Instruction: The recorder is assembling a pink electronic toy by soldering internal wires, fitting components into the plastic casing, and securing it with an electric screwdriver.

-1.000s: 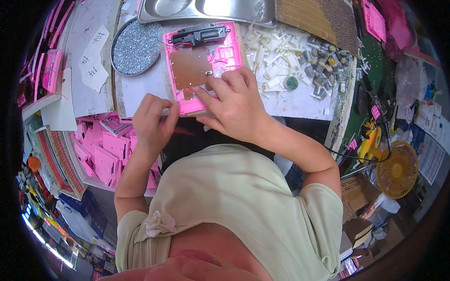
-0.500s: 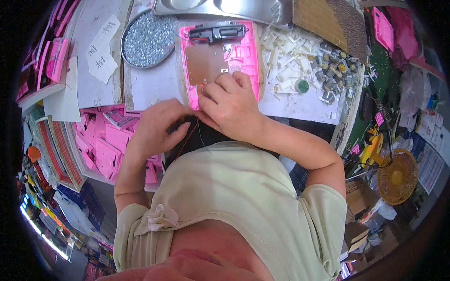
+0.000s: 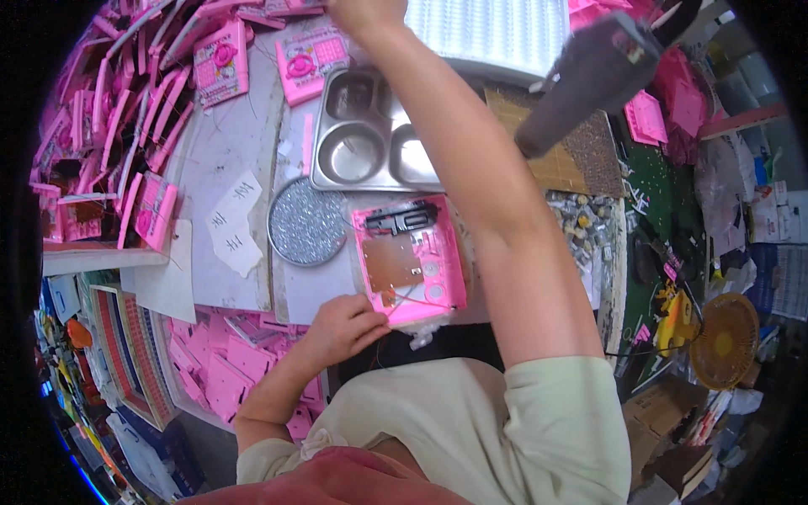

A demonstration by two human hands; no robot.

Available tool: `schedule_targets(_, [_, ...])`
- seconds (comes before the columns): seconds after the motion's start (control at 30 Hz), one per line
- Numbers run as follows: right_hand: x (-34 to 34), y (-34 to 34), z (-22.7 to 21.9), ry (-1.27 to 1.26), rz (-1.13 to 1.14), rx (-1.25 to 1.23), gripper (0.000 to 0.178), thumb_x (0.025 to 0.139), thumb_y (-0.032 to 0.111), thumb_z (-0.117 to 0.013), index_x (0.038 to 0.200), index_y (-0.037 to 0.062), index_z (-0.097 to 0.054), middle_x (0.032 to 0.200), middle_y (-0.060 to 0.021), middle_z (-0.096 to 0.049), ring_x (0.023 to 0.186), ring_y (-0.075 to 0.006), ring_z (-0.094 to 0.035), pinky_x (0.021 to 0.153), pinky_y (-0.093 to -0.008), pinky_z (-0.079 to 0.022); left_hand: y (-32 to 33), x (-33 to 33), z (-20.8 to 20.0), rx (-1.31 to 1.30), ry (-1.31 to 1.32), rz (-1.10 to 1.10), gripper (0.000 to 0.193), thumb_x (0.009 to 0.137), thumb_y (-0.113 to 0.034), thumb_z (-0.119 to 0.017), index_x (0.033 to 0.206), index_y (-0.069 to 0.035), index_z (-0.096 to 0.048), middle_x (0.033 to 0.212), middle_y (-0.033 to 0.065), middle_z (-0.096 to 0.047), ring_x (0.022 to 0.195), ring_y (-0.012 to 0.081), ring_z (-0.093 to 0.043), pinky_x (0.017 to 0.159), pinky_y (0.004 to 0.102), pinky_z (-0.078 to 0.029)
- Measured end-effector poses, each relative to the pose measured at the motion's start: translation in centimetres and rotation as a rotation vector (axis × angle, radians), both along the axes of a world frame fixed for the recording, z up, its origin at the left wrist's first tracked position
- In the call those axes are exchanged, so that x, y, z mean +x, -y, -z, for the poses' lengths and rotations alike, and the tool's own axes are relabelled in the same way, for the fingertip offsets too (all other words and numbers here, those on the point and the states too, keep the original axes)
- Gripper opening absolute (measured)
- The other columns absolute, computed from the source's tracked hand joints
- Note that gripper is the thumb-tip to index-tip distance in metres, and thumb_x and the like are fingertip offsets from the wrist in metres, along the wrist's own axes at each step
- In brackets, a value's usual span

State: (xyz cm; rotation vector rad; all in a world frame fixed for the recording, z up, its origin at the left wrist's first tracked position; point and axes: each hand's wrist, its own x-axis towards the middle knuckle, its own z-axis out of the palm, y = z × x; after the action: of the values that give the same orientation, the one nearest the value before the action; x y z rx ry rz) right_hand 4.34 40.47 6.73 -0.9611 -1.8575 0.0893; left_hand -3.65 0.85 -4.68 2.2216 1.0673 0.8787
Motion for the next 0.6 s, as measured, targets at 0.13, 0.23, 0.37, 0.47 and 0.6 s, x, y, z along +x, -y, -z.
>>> schedule_targets(0.13, [0.9, -13.7, 2.2, 0.171, 0.349, 0.098, 0.017, 0.089, 0.014, -0.061, 0.094, 0.0075, -0.075, 0.104, -0.0195, -0.071, 0.101, -0.0406, -0.066, 0.086, -0.0517, -0.054, -0.3, 0.1, 0.6, -0.033, 0.003, 0.024, 0.019, 0.083, -0.021, -0.081, 0.093, -0.01, -0.069, 0.083, 0.0071, -0.06, 0.073, 0.0284, -0.063, 0.062, 0.0403, -0.05])
schedule_targets(0.23, [-0.5, -15.6, 2.0, 0.238, 0.361, 0.085, 0.016, 0.09, 0.018, -0.061, 0.096, 0.0088, -0.073, 0.106, -0.0154, -0.067, 0.107, -0.0385, -0.062, 0.088, -0.0512, -0.053, 0.5, -0.3, 0.5, -0.055, 0.023, -0.001, 0.019, 0.084, -0.021, -0.08, 0.094, -0.01, -0.069, 0.084, 0.0069, -0.059, 0.073, 0.028, -0.062, 0.063, 0.04, -0.05])
schedule_targets(0.37, [-0.9, -17.6, 2.5, 0.271, 0.337, 0.122, 0.016, 0.09, 0.019, -0.061, 0.096, 0.0082, -0.071, 0.107, -0.0139, -0.066, 0.107, -0.0383, -0.061, 0.088, -0.0527, -0.053, 0.8, -0.3, 1.2, -0.064, 0.059, -0.014, 0.018, 0.084, -0.021, -0.08, 0.095, -0.01, -0.07, 0.086, 0.0068, -0.06, 0.074, 0.0279, -0.063, 0.064, 0.0397, -0.051])
schedule_targets(0.47, [-0.9, -17.5, 2.3, 0.276, 0.299, 0.144, 0.016, 0.09, 0.018, -0.061, 0.098, 0.0068, -0.069, 0.11, -0.0152, -0.064, 0.11, -0.0387, -0.06, 0.09, -0.0534, -0.052, 0.9, -0.4, 1.3, -0.069, 0.074, -0.021, 0.018, 0.084, -0.02, -0.08, 0.094, -0.009, -0.069, 0.086, 0.007, -0.06, 0.075, 0.0286, -0.063, 0.065, 0.0402, -0.051])
schedule_targets(0.6, [3.4, -20.1, 1.1, 0.033, 0.359, 0.579, 0.016, 0.094, 0.016, -0.059, 0.1, 0.003, -0.065, 0.111, -0.022, -0.061, 0.111, -0.0432, -0.056, 0.096, -0.0539, -0.046, 0.1, 0.3, 1.2, -0.06, 0.094, 0.033, 0.018, 0.085, -0.018, -0.079, 0.094, -0.008, -0.068, 0.092, 0.0087, -0.063, 0.077, 0.0304, -0.064, 0.068, 0.0411, -0.052])
